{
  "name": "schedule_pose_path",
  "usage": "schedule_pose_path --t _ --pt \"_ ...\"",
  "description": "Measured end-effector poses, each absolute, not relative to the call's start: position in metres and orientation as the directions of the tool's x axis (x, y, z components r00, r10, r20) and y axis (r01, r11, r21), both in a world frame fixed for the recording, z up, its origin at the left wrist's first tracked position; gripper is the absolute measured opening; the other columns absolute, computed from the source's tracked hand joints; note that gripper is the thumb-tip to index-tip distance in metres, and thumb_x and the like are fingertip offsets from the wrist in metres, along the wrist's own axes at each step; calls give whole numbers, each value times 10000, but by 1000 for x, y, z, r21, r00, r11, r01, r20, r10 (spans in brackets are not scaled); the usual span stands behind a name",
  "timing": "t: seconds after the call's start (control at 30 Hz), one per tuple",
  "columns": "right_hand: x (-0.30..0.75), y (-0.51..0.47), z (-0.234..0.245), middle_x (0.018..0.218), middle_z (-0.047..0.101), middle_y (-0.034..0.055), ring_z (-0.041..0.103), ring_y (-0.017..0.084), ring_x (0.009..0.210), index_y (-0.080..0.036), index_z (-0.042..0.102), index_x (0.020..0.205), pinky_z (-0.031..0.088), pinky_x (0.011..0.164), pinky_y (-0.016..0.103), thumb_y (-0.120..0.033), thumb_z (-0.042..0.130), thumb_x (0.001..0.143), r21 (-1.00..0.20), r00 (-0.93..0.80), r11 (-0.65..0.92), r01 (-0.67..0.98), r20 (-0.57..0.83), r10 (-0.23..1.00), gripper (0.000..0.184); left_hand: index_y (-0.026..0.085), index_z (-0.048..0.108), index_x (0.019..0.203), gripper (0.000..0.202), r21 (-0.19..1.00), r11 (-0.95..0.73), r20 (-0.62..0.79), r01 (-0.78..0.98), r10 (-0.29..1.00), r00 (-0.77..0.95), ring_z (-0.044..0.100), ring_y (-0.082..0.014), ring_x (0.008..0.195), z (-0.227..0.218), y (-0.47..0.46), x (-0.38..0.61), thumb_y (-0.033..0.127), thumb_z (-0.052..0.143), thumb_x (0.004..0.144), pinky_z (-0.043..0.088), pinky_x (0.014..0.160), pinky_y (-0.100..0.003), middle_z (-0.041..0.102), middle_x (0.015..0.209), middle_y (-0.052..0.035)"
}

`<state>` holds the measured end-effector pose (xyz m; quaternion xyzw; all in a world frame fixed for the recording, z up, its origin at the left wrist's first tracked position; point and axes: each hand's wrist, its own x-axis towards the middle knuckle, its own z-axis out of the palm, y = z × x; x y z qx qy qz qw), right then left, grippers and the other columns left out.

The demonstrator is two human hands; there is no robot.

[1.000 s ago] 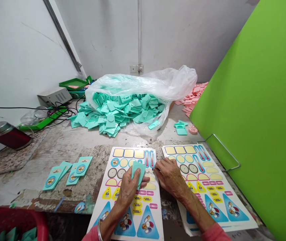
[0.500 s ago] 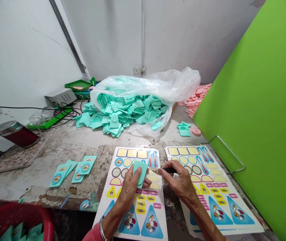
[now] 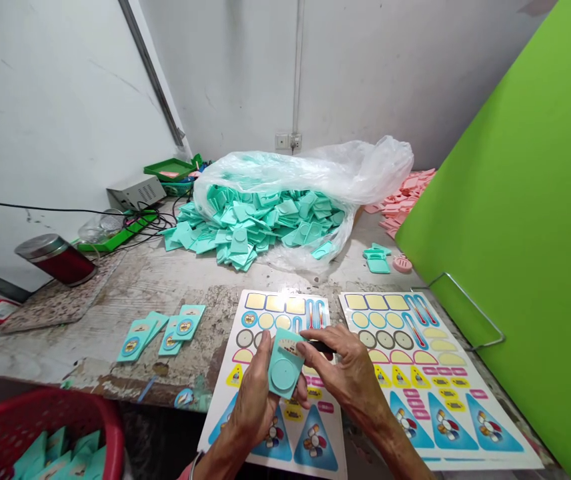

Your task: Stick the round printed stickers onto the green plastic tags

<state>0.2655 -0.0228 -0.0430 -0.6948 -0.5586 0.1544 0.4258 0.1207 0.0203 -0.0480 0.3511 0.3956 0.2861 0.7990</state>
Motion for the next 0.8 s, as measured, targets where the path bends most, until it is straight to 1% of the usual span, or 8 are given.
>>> schedule_pose_path --t 0.1,0.17,0.33,0.4,0.5,0.57,0.73,0.8 --pt "264 -21 -44 807 712 54 638 200 750 -245 757 903 505 672 325 -400 644 843 -738 313 6 675 293 903 200 136 676 870 696 735 632 -390 -243 689 611 622 -201 451 -47 20 119 687 250 905 542 576 -347 626 489 -54" --pt "263 -19 -44 802 713 56 639 201 752 -242 756 898 504 671 324 -404 642 846 -722 298 19 692 310 903 205 142 677 779 703 732 630 -371 -261 689 622 585 -175 410 -48 20 118 672 237 917 520 548 -317 607 467 -49" --pt "263 -17 -44 757 701 53 628 200 720 -243 756 890 488 648 329 -428 634 852 -680 279 34 733 345 896 224 155 650 597 730 757 603 -361 -251 706 609 577 -148 411 -51 21 116 658 236 928 507 571 -288 601 449 -51" --pt "262 -17 -44 755 699 50 625 200 716 -246 755 887 484 643 333 -440 634 851 -666 275 36 745 355 893 231 154 662 623 734 760 604 -365 -241 703 611 585 -158 415 -51 22 115 667 233 923 518 572 -299 614 455 -56" --pt "262 -17 -46 755 698 44 618 195 709 -246 751 884 481 648 337 -440 633 855 -656 275 38 754 367 889 229 147 696 769 725 753 611 -362 -247 696 620 590 -175 413 -52 22 116 682 229 915 530 556 -313 631 464 -53" --pt "262 -17 -47 764 700 46 612 194 712 -243 748 886 480 657 341 -430 631 859 -649 277 36 760 374 885 222 144 699 809 717 754 606 -356 -255 702 617 597 -180 419 -52 22 116 682 236 914 537 563 -319 638 467 -54" --pt "260 -18 -49 787 709 49 605 205 737 -251 747 897 477 684 360 -412 635 859 -609 270 31 793 396 878 199 151 685 774 688 762 601 -387 -240 720 576 601 -181 420 -54 21 116 665 251 921 524 538 -312 631 462 -50" --pt "260 -17 -48 772 710 49 612 202 721 -252 751 882 485 666 352 -421 636 853 -625 274 32 780 387 880 206 152 677 764 693 762 605 -386 -232 712 586 579 -171 398 -54 22 116 668 241 920 502 510 -303 617 452 -46"
